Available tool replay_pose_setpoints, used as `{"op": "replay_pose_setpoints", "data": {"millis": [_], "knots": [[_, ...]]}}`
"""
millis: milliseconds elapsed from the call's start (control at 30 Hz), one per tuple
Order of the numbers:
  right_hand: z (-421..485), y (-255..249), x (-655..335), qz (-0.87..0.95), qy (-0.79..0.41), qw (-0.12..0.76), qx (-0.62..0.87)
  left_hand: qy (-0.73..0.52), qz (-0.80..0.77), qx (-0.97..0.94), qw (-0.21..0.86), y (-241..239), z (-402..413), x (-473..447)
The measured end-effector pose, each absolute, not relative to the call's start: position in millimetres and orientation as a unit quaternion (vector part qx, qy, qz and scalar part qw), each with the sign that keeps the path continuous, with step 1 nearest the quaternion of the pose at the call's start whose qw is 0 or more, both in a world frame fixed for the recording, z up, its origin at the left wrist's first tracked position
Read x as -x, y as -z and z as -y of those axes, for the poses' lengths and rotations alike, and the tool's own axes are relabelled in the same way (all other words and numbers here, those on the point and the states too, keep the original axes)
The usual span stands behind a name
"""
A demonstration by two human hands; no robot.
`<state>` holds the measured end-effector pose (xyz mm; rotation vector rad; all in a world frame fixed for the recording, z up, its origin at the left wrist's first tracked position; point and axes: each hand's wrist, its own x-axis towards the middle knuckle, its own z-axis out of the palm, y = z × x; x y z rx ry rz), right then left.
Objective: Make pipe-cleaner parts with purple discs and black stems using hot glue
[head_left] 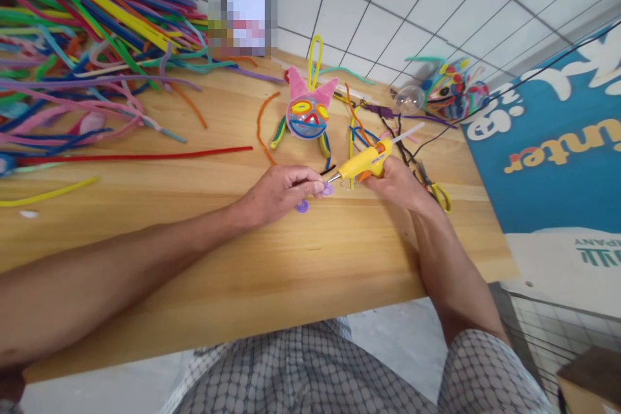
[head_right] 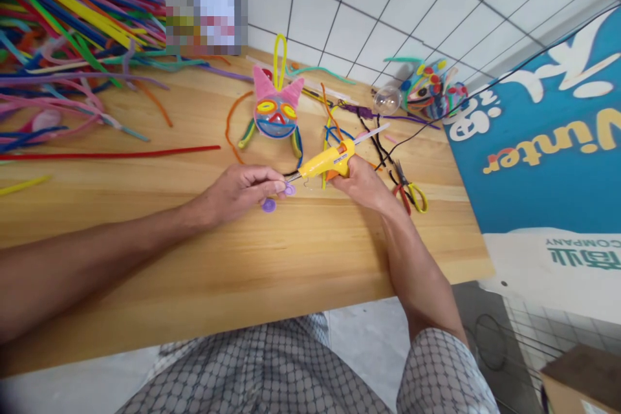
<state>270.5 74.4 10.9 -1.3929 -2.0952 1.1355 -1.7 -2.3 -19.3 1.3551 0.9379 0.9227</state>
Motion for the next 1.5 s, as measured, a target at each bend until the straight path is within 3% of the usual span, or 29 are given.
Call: {"op": "replay_pose_setpoints", "data": {"millis": [1500], "knots": [[-75, -5, -276, 0.752, -0.389, 0.178, 0.501, -0.397, -0.394, -0.583, 0.589, 18, 1, 2]]}}
